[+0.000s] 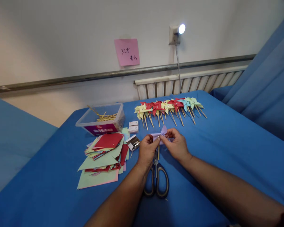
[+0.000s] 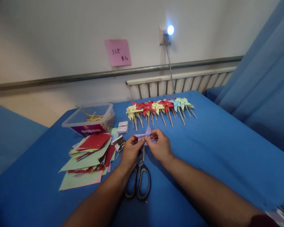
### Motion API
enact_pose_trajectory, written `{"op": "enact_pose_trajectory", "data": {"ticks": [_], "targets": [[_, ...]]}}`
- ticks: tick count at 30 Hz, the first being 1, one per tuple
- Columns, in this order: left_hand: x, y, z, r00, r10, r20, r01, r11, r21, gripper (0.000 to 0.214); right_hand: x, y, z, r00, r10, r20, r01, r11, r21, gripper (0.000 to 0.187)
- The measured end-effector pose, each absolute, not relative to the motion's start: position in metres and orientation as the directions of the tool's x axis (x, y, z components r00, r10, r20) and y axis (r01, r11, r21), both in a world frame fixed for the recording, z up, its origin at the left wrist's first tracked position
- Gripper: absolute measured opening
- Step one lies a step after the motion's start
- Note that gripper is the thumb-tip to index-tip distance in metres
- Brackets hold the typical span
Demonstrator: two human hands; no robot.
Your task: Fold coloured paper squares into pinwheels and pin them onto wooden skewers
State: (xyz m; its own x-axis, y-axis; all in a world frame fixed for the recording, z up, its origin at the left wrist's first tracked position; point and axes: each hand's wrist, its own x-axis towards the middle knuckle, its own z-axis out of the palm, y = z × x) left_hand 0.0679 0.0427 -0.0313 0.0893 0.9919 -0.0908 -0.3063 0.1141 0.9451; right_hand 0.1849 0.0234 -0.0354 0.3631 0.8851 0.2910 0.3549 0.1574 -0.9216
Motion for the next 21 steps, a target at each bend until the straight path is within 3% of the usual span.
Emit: {"op": "enact_pose_trajectory", "data": {"ticks": [8, 15, 21], "targets": [[0.068, 0.041, -0.029, 0.088, 0.99, -0.108, -0.303, 0.13, 0.944, 0.03, 0.185, 0.023, -0.036, 0.344, 0.881, 0.325, 0.383, 0.184, -0.905, 0.017], [0.061, 0.044, -0.028, 0.098, 0.987, -0.13, -0.37, 0.157, 0.916, 0.027, 0.183, 0.023, -0.035, 0.348, 0.889, 0.296, 0.215, 0.232, -0.949, 0.033], [0.056, 0.047, -0.021, 0.153, 0.965, -0.214, -0.415, 0.259, 0.872, 0.028, 0.204, 0.029, -0.026, 0.096, 0.925, 0.367, 0.22, 0.34, -0.914, 0.028]]}}
